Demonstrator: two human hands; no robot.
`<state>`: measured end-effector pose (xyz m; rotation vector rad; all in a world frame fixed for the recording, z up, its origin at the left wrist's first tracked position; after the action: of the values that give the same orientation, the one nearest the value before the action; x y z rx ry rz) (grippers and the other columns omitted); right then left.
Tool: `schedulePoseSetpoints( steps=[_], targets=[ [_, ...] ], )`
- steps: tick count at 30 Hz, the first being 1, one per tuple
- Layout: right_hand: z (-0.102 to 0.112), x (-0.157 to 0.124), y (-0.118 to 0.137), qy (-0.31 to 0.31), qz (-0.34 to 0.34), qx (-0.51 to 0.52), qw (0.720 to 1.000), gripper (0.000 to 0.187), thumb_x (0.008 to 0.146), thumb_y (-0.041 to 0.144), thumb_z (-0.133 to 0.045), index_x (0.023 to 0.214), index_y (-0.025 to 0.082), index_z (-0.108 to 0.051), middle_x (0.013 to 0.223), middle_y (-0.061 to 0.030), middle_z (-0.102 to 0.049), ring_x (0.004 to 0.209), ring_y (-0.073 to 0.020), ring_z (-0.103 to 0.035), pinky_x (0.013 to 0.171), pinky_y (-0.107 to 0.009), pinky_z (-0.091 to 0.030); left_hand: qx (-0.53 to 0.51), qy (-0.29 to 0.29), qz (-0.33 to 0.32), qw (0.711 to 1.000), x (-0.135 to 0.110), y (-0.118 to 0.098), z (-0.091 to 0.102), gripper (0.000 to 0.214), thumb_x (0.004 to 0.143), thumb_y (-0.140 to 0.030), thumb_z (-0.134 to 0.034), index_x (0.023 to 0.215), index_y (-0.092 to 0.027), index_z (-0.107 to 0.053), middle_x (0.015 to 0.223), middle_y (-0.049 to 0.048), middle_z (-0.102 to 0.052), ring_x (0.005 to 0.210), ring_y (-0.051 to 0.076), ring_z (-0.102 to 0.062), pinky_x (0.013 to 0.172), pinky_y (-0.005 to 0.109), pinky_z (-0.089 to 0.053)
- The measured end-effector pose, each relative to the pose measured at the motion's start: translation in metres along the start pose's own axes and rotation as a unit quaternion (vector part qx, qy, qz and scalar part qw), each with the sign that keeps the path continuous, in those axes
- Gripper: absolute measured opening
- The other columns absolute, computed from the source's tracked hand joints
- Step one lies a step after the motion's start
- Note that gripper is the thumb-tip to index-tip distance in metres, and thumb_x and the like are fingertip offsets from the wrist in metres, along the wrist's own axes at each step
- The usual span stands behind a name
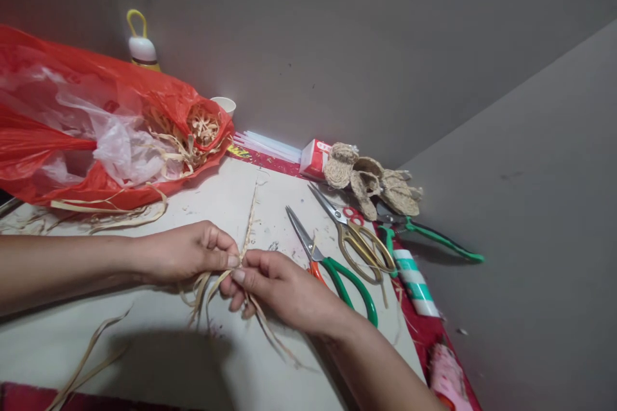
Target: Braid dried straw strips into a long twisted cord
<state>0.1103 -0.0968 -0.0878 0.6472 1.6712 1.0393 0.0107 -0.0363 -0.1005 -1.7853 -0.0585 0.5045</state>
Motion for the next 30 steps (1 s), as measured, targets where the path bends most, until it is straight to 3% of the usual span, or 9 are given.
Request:
schedulePoseSetpoints(
  steps=[3,5,7,13,17,21,30],
  targets=[
    [-0.006,0.005,-0.005,0.006,-0.006,0.084,0.996,0.027,0.080,0.040,-0.060,0.083,0.013,-0.059,0.071,0.0000,-0.056,0.046,-0.0041,-0.039,0.044,-0.017,-0.031,0.087,-0.003,-0.009,0.996,-0.001,-0.001,0.005,0.032,0.082,-0.040,-0.050,0.066,-0.013,-0.058,0.063,0.0023,-0.062,0.055,0.008,-0.049,0.056,0.020,-0.037],
    [-0.009,0.006,-0.008,0.006,-0.005,0.097,0.995,0.028,0.081,0.041,-0.058,0.084,0.013,-0.060,0.058,0.0060,-0.043,0.040,-0.0029,-0.023,0.037,-0.017,-0.018,0.129,-0.013,0.009,0.992,-0.003,-0.001,0.007,0.032,0.083,-0.039,-0.048,0.068,-0.013,-0.060,0.063,0.0013,-0.061,0.048,0.006,-0.042,0.049,0.019,-0.033],
    [-0.010,0.006,-0.009,0.006,-0.001,0.080,0.997,0.031,0.081,0.044,-0.058,0.085,0.014,-0.062,0.055,0.0079,-0.033,0.042,-0.0038,-0.018,0.037,-0.018,-0.012,0.149,-0.026,0.034,0.988,-0.006,-0.003,0.009,0.030,0.082,-0.038,-0.048,0.070,-0.014,-0.061,0.062,-0.0004,-0.060,0.042,0.005,-0.034,0.042,0.019,-0.026],
    [-0.003,0.008,-0.016,-0.003,0.007,0.061,0.998,0.034,0.084,0.046,-0.051,0.073,0.015,-0.056,0.052,0.0084,-0.027,0.042,-0.0049,-0.016,0.037,-0.019,-0.011,0.182,0.004,0.016,0.983,-0.007,-0.013,0.009,0.030,0.082,-0.034,-0.047,0.069,-0.013,-0.063,0.062,-0.0003,-0.059,0.047,0.006,-0.040,0.049,0.019,-0.032],
    [0.000,0.011,-0.024,-0.006,0.009,0.073,0.997,0.034,0.086,0.046,-0.047,0.067,0.018,-0.046,0.047,0.0089,-0.030,0.039,-0.0051,-0.015,0.037,-0.020,-0.011,0.247,-0.008,-0.009,0.969,-0.007,-0.018,0.014,0.028,0.082,-0.033,-0.048,0.072,-0.013,-0.065,0.052,-0.0038,-0.047,0.045,0.006,-0.032,0.045,0.018,-0.026],
    [-0.001,0.011,-0.025,-0.052,0.011,0.047,0.998,0.037,0.086,0.046,-0.045,0.062,0.018,-0.043,0.045,0.0089,-0.029,0.038,-0.0052,-0.016,0.037,-0.020,-0.011,0.294,0.002,-0.018,0.956,-0.009,-0.023,0.011,0.027,0.082,-0.028,-0.045,0.073,-0.014,-0.066,0.050,-0.0047,-0.040,0.044,0.006,-0.031,0.044,0.017,-0.026],
    [-0.003,0.010,-0.023,-0.157,0.024,-0.046,0.986,0.035,0.086,0.037,-0.043,0.061,0.016,-0.053,0.043,0.0083,-0.026,0.039,-0.0054,-0.021,0.039,-0.020,-0.014,0.417,0.014,0.069,0.906,-0.009,-0.036,0.003,0.027,0.074,-0.016,-0.041,0.077,-0.014,-0.068,0.048,-0.0040,-0.043,0.044,0.007,-0.037,0.046,0.018,-0.031]
  ],
)
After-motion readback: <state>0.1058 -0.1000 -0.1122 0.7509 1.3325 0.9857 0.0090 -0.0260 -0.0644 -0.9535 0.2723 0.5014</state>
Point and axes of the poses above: each hand's wrist, its own x-axis towards the middle knuckle, its own z-axis out of the back of the hand, y = z × x, the point moved 5 cm from there along x, towards the middle knuckle
